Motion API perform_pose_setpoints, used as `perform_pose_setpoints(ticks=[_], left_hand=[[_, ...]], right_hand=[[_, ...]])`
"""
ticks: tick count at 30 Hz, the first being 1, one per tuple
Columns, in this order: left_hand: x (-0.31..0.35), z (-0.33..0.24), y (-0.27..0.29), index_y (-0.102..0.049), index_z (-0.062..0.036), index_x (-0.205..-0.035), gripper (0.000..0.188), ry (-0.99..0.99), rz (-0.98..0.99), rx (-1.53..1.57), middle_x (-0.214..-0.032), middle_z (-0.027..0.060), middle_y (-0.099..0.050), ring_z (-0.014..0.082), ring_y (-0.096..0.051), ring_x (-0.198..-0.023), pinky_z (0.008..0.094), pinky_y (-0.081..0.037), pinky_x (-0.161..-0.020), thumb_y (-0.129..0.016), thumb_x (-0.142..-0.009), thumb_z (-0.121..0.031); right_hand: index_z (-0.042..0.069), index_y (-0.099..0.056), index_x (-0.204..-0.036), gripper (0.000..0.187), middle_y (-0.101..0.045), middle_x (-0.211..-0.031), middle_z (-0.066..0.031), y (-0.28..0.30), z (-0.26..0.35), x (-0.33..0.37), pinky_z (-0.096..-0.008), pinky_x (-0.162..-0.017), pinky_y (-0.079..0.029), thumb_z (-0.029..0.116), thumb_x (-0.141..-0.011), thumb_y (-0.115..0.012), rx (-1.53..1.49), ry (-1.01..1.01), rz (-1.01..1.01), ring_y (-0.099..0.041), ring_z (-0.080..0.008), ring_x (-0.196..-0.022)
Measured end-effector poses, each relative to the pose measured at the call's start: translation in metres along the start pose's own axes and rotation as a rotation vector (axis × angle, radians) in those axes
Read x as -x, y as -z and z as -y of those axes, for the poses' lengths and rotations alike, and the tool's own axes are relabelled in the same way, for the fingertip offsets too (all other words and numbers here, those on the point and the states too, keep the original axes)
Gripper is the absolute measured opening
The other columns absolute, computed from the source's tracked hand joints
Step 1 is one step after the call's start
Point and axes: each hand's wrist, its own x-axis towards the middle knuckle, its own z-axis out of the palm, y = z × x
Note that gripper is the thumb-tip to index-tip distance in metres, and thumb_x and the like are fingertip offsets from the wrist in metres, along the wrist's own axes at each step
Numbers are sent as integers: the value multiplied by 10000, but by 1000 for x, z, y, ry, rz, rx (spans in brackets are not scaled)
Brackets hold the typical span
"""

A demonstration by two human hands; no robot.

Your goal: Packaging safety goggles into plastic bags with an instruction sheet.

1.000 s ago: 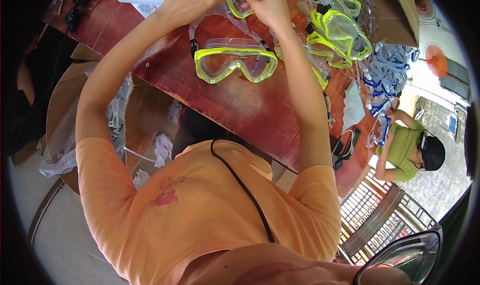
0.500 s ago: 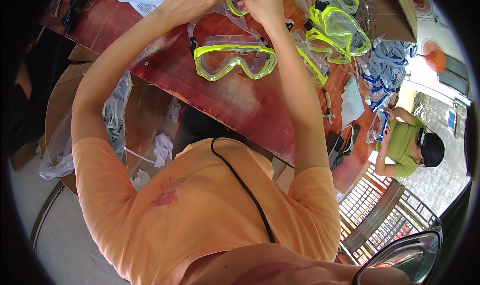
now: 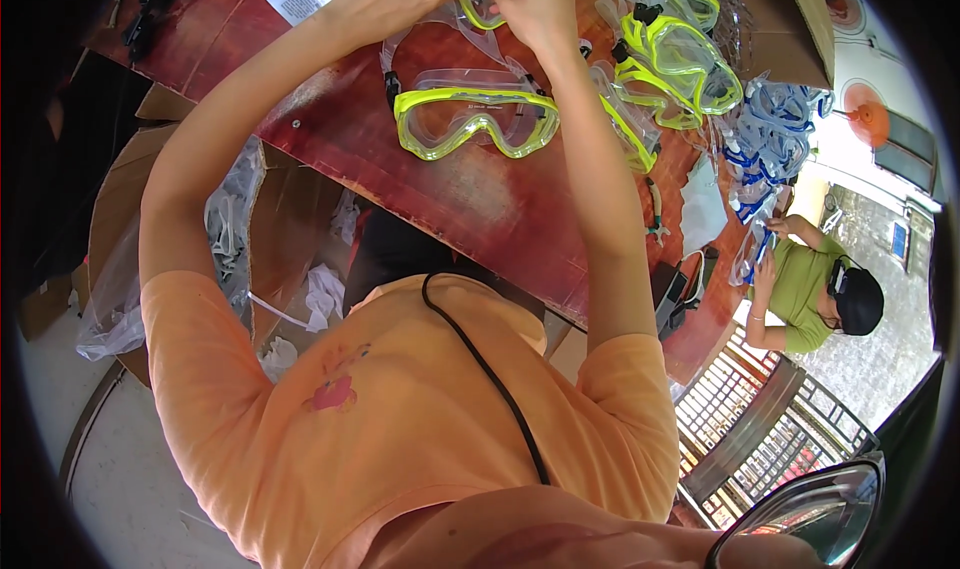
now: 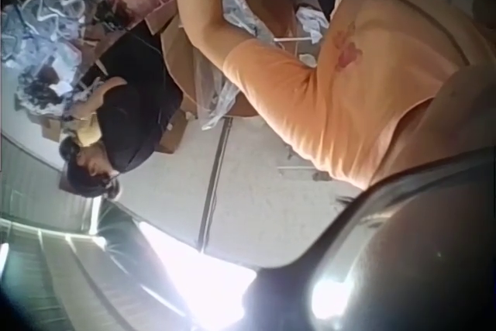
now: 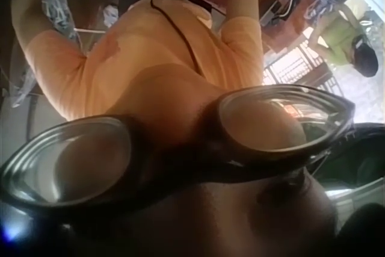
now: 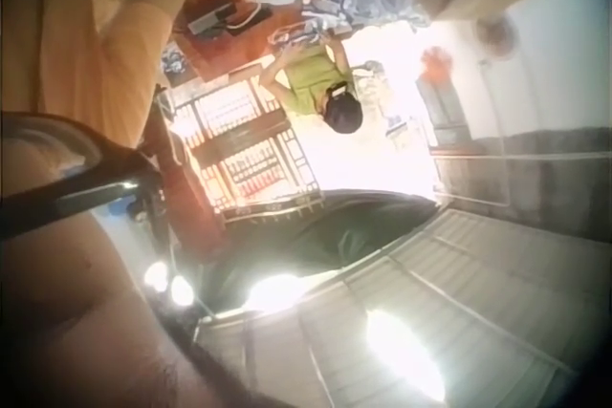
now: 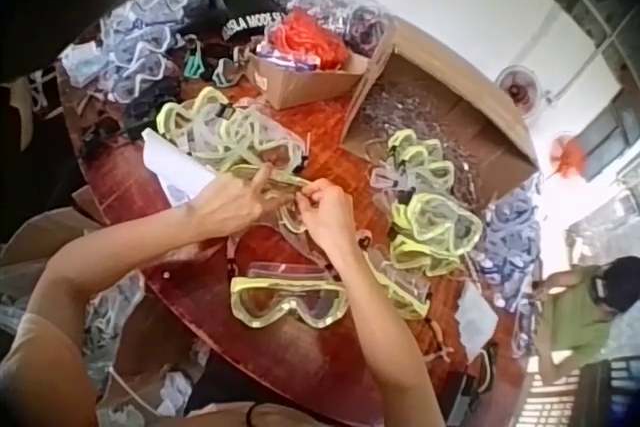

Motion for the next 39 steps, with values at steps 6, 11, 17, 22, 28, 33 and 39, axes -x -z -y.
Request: perform_pose_setpoints(ticks=[6,11,17,22,28,33,39], left_hand=[[5,2,-6,-534,-223,-1407,536,25,-89,35,-1275,394,-500,176,-591,-483,302,-459,-411,-498,-878,-144],[1,5,-35,-544,-198,-1395,524,-50,-680,385,-1281,386,-502,188,-611,-497,306,-468,-418,-509,-875,-150],[-1,5,-37,-540,-189,-1396,517,-54,-696,419,-1276,373,-507,208,-621,-507,317,-483,-434,-512,-881,-160],[-1,4,-12,-529,-186,-1404,518,10,-105,56,-1282,376,-500,218,-623,-510,319,-486,-436,-508,-887,-164],[-2,4,-29,-520,-195,-1411,517,-16,-378,258,-1271,376,-505,217,-625,-515,323,-487,-435,-495,-895,-159],[-2,1,-11,-528,-211,-1403,508,6,-96,40,-1253,364,-510,203,-616,-506,320,-482,-425,-487,-901,-151],[-1,1,-13,-544,-233,-1390,504,3,-57,64,-1246,348,-511,184,-588,-482,304,-477,-426,-483,-896,-152]], right_hand=[[-17,-567,-1051,235,-705,-786,-156,18,9,8,-317,-623,-538,56,-863,-688,-275,188,-13,-709,-217,-714],[-5,-487,-1142,330,-710,-810,-138,9,-25,1,-303,-604,-523,35,-874,-677,-472,271,80,-693,-194,-699],[-4,-482,-1135,351,-710,-808,-143,12,3,2,-312,-618,-519,54,-864,-697,-147,-29,111,-694,-207,-720],[-2,-486,-1128,377,-713,-801,-155,5,-14,-2,-338,-642,-524,91,-848,-721,-77,-10,85,-702,-232,-737],[4,-486,-1120,389,-716,-798,-165,8,3,-2,-353,-664,-534,119,-837,-727,-63,-79,72,-710,-260,-746],[4,-470,-1143,411,-712,-782,-159,9,2,-3,-351,-673,-534,111,-837,-722,-26,-122,92,-708,-270,-738],[-2,-455,-1170,429,-686,-800,-185,9,14,-5,-380,-686,-530,125,-850,-711,110,-95,88,-692,-320,-820]])
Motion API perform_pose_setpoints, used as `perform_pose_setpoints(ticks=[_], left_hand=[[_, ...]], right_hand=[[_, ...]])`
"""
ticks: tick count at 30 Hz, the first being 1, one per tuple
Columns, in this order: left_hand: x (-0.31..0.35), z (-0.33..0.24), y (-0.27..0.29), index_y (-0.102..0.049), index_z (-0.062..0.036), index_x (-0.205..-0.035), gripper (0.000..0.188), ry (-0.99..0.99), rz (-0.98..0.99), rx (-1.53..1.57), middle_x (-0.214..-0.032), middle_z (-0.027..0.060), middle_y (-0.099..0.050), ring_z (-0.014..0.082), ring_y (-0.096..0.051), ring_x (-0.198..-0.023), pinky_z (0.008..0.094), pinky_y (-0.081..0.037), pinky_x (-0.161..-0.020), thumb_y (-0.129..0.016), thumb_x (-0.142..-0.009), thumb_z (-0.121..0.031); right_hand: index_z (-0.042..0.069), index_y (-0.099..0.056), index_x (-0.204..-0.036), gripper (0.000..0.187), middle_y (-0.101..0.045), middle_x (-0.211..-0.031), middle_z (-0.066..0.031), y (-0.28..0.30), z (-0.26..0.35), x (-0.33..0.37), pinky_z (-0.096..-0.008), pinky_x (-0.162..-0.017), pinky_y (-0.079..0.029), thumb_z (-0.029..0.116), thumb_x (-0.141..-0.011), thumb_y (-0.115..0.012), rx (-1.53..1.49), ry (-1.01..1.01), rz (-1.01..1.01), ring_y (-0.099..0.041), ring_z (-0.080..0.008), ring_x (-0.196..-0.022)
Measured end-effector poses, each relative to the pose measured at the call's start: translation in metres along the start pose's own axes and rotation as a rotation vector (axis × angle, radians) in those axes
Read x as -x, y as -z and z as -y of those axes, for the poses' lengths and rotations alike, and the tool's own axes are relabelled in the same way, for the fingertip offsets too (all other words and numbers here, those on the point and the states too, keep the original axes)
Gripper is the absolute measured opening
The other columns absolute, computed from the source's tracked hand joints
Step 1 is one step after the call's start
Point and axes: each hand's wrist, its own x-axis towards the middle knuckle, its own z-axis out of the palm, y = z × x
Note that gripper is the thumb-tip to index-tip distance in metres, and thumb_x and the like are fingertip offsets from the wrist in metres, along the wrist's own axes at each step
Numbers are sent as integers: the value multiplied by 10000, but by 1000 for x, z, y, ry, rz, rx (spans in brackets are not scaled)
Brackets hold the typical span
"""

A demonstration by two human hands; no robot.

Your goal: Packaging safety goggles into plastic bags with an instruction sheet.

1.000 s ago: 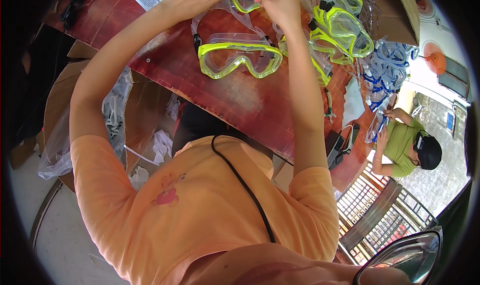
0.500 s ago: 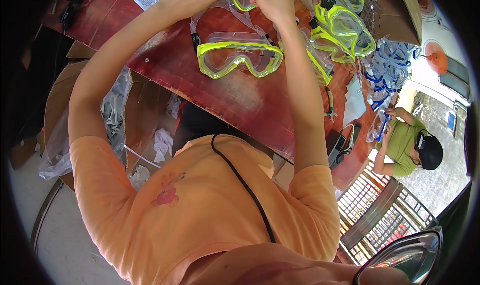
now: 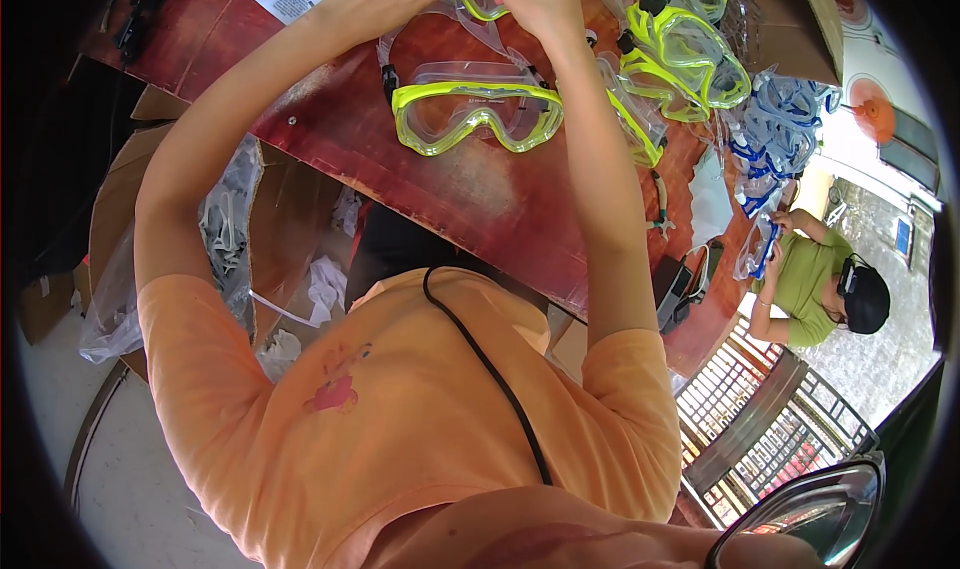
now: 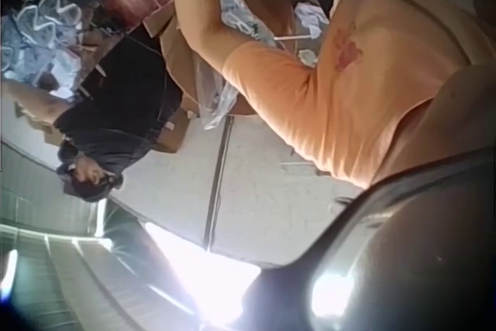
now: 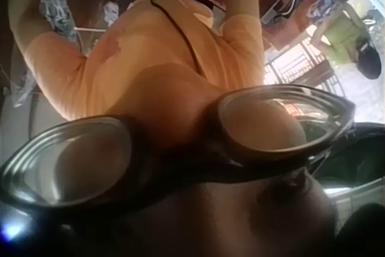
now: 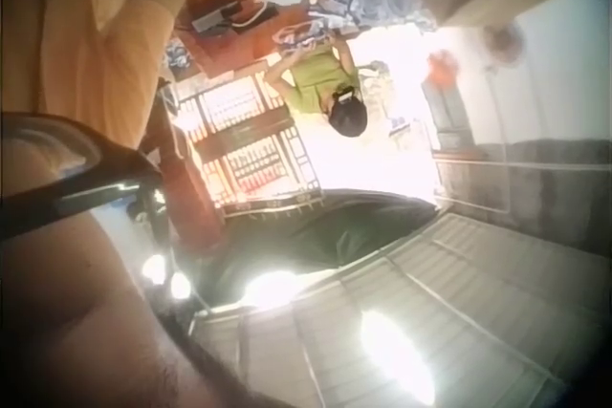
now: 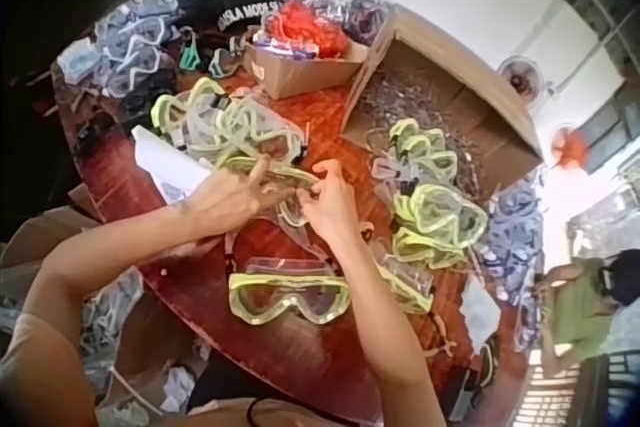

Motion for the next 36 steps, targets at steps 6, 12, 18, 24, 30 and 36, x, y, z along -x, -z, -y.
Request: perform_pose_setpoints(ticks=[6,12,18,24,30,36], left_hand=[[1,-1,3,-538,-248,-1398,518,26,0,-63,-1252,350,-513,176,-596,-491,305,-479,-437,-479,-893,-152],[-7,-4,2,-544,-251,-1392,510,8,-1,-62,-1287,370,-493,167,-606,-503,298,-475,-438,-486,-894,-164],[-13,-10,3,-560,-247,-1373,489,-4,-4,-50,-1315,366,-479,169,-609,-504,295,-479,-443,-507,-894,-168],[-19,-16,-9,-534,-261,-1391,496,27,-6,-45,-1380,330,-443,171,-615,-508,295,-492,-450,-526,-901,-192],[-19,-20,9,-546,-277,-1350,458,153,51,126,-1330,89,-567,340,-685,-757,428,-551,-604,-646,-904,-306],[21,-3,38,-559,-151,-1345,606,563,-84,352,-1053,145,-701,330,-688,-917,415,-544,-760,-722,-832,-430]], right_hand=[[-7,-441,-1202,479,-658,-793,-197,14,13,12,-423,-677,-522,168,-861,-726,10,91,-36,-672,-363,-805],[2,-468,-1208,521,-660,-848,-198,18,-16,22,-419,-660,-524,230,-842,-762,319,148,-75,-671,-343,-805],[33,-576,-1143,427,-675,-862,-137,-1,-62,6,-371,-664,-530,252,-833,-771,254,154,-237,-671,-281,-772],[45,-609,-1122,356,-678,-916,-144,19,-54,-9,-374,-715,-533,243,-857,-739,-123,-32,139,-671,-281,-820],[92,-628,-1088,272,-678,-929,-155,30,-52,0,-411,-746,-513,292,-908,-669,-29,-30,51,-668,-287,-818],[127,-642,-1078,225,-683,-948,-139,97,-39,7,-409,-690,-499,296,-929,-641,-151,-56,263,-659,-267,-784]])
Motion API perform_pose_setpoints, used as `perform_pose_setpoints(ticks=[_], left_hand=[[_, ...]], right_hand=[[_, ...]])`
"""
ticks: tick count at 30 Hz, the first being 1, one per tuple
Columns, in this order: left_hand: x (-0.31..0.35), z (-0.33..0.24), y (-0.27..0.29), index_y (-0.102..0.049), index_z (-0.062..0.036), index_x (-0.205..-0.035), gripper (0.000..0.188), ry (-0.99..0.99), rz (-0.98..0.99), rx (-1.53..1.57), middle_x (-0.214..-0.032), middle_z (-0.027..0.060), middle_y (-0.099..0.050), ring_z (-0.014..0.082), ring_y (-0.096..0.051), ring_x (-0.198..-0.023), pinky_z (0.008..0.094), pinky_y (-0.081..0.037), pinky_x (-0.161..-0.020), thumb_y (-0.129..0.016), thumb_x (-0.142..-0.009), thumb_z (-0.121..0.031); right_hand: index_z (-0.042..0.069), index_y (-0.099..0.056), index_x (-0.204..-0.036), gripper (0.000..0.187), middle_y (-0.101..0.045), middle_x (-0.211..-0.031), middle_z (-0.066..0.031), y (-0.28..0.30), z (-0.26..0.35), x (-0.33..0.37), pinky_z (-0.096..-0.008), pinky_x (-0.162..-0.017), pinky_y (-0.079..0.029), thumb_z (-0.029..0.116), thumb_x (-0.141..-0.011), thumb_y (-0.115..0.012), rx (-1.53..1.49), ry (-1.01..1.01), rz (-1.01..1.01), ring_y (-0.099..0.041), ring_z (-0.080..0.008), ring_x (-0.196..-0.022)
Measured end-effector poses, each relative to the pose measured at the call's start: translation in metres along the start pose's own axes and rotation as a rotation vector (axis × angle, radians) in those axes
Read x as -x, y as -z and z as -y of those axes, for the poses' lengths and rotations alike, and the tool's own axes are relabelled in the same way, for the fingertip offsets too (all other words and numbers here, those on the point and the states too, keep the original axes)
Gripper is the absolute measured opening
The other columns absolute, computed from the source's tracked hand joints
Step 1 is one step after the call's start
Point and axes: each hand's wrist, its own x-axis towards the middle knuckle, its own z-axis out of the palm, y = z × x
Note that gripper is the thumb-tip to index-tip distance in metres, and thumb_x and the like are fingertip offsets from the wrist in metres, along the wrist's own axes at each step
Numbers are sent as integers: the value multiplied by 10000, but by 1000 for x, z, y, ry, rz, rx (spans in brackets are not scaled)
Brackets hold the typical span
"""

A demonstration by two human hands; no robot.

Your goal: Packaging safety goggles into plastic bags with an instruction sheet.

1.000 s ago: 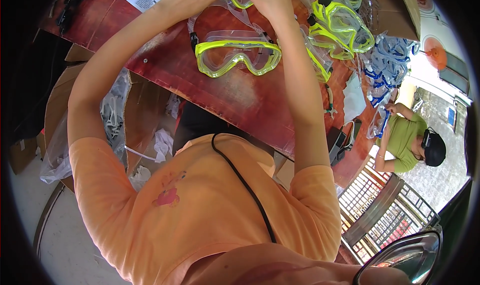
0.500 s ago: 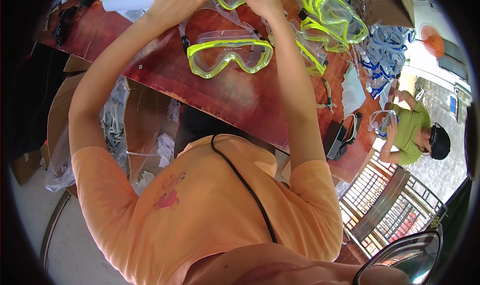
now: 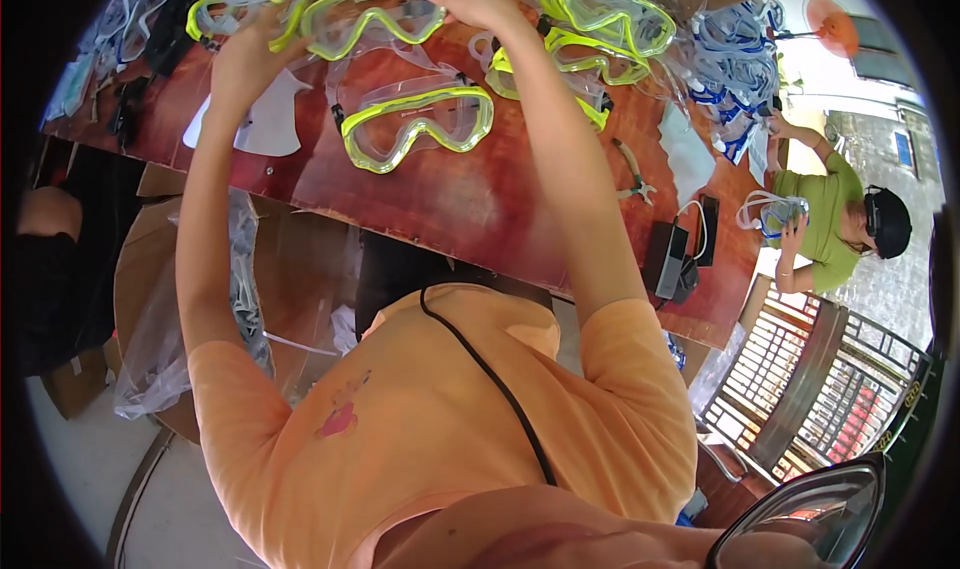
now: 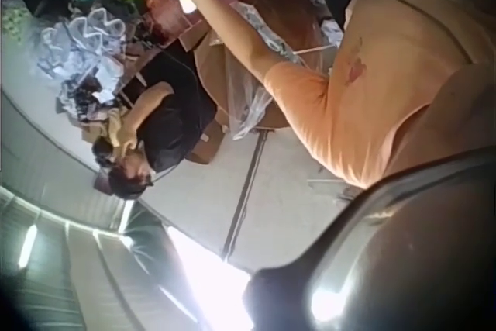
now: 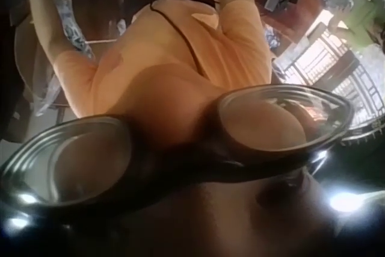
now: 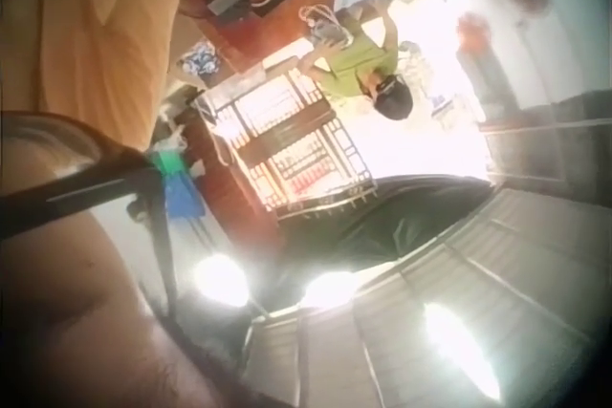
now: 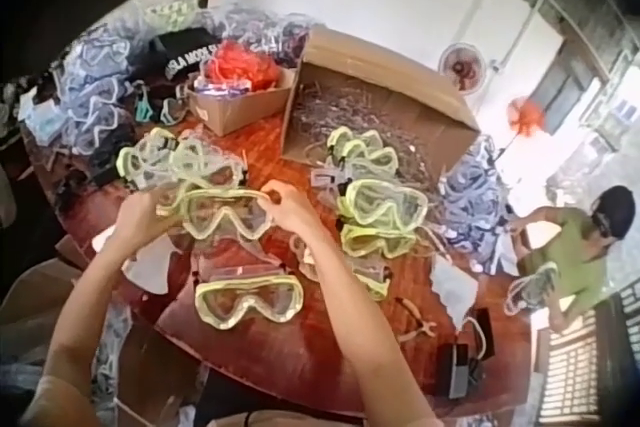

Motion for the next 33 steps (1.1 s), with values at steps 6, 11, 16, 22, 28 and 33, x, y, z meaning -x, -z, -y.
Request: perform_pose_setpoints(ticks=[6,11,16,22,28,33], left_hand=[[5,-26,-10,-659,-70,-1202,489,-27,156,470,-892,142,-729,301,-701,-826,368,-523,-731,-725,-840,-392],[3,-48,3,-695,-52,-1090,376,-55,80,350,-824,144,-706,237,-672,-714,347,-511,-664,-694,-874,-360],[22,-94,98,-655,47,-752,371,164,-340,364,-525,112,-529,184,-502,-494,359,-396,-497,-694,-894,-294],[100,-76,159,-710,-14,-956,324,48,-254,295,-697,56,-661,84,-583,-638,253,-459,-597,-675,-916,-333],[177,-129,106,-444,-25,-1387,610,440,559,657,-730,62,-655,117,-611,-653,275,-463,-590,-668,-933,-364],[188,-130,-10,-501,-38,-1144,416,202,149,874,-793,40,-640,82,-576,-636,225,-426,-548,-674,-935,-354]], right_hand=[[103,-663,-1127,245,-682,-1053,-129,48,-43,35,-438,-687,-501,276,-964,-604,163,123,-271,-656,-271,-836],[59,-632,-1194,284,-703,-965,-183,54,-59,69,-427,-713,-525,116,-916,-627,490,97,-396,-681,-315,-829],[46,-675,-1098,272,-691,-1024,-195,26,10,145,-442,-824,-525,185,-865,-688,553,281,-635,-665,-364,-953],[29,-644,-1140,439,-686,-1024,-133,-47,58,245,-368,-842,-507,331,-841,-758,107,486,-484,-654,-269,-967],[45,-461,-1334,648,-503,-1150,-141,-72,-18,319,-304,-648,-530,225,-812,-801,72,359,-636,-619,-210,-883],[25,-387,-1358,539,-671,-931,-166,-66,-12,315,-283,-606,-550,118,-908,-669,-325,193,-325,-693,-185,-709]])
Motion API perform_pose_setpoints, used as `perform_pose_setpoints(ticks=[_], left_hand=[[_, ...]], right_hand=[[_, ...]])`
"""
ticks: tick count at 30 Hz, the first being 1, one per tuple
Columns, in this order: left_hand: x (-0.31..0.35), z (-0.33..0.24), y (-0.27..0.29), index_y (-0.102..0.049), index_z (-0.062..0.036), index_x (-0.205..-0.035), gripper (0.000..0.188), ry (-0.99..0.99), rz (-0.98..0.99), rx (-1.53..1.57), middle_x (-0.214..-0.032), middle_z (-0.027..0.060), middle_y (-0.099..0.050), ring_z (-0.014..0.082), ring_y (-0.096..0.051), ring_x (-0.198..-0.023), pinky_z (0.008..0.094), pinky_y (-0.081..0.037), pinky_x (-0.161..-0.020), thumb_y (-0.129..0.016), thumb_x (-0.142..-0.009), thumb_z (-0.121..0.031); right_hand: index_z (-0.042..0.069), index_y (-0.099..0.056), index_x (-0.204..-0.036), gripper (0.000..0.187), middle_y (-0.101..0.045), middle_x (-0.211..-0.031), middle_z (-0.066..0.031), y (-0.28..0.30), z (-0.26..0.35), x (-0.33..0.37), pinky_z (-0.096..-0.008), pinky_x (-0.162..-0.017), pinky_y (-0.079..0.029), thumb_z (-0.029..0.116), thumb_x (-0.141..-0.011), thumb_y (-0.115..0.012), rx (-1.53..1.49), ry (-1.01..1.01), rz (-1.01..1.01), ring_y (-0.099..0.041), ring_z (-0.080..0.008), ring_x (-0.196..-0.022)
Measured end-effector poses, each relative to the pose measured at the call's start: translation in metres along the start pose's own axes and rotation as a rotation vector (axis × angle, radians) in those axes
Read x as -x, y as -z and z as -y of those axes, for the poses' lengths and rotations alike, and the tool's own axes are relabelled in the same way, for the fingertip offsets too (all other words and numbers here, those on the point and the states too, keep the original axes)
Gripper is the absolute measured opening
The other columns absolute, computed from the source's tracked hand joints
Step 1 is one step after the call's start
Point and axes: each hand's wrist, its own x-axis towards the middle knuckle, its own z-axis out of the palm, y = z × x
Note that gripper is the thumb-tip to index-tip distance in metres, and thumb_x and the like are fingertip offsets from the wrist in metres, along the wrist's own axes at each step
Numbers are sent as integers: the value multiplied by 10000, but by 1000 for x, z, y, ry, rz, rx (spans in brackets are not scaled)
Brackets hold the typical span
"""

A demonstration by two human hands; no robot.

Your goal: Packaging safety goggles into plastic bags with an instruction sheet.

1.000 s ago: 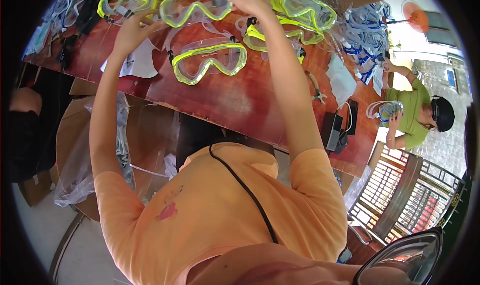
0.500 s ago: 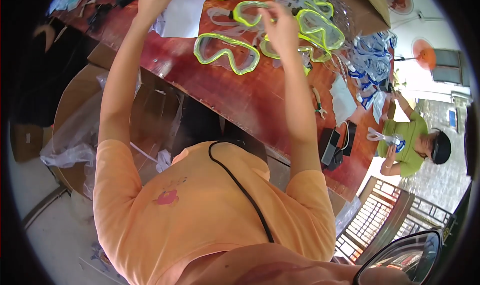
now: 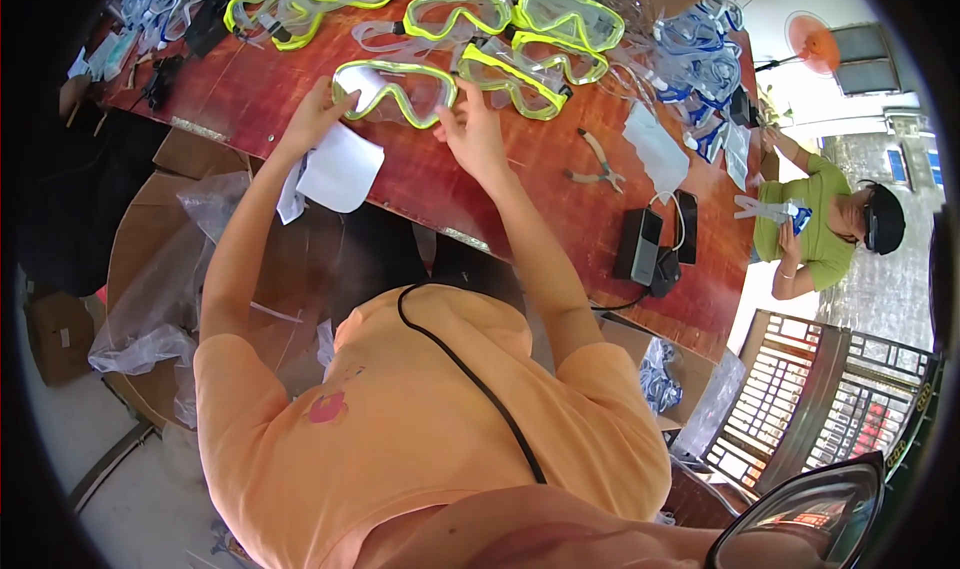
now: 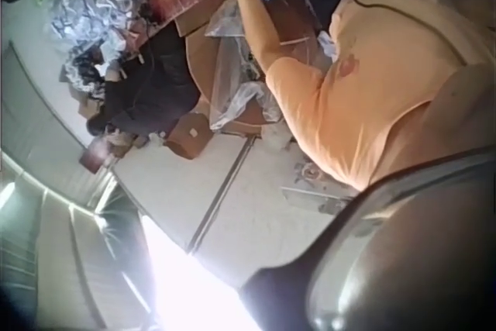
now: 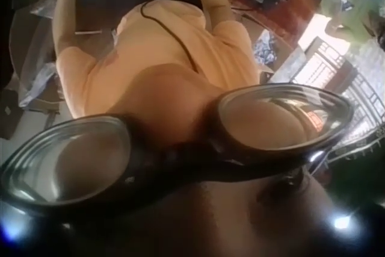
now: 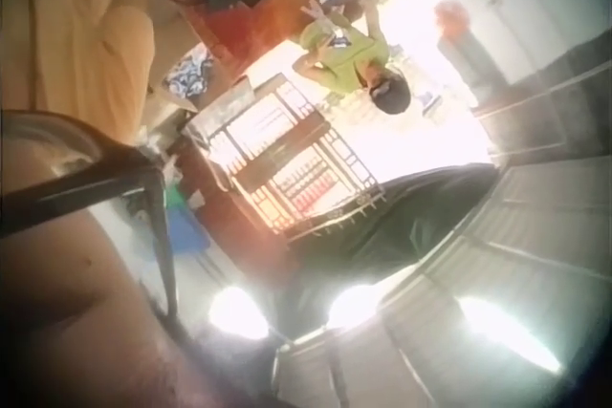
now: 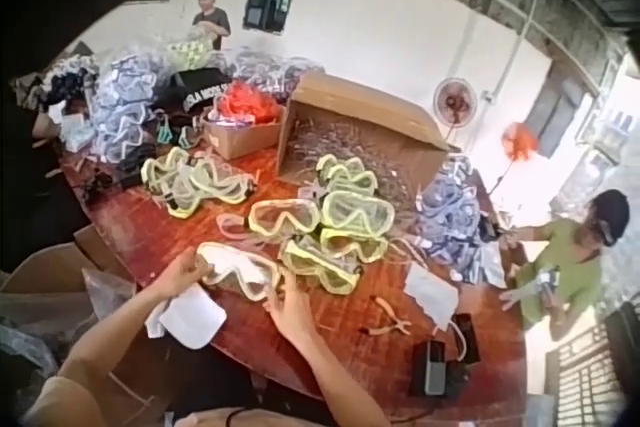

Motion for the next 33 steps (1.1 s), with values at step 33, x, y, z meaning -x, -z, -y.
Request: perform_pose_setpoints(ticks=[33], left_hand=[[-264,-67,-62,-637,-13,-1165,433,-42,-207,264,-926,157,-727,149,-685,-825,271,-523,-684,-734,-872,-316]], right_hand=[[189,-636,-1275,480,-679,-1199,-133,201,-165,-386,-413,-864,-530,376,-838,-700,753,-43,-157,-677,-284,-1043]])
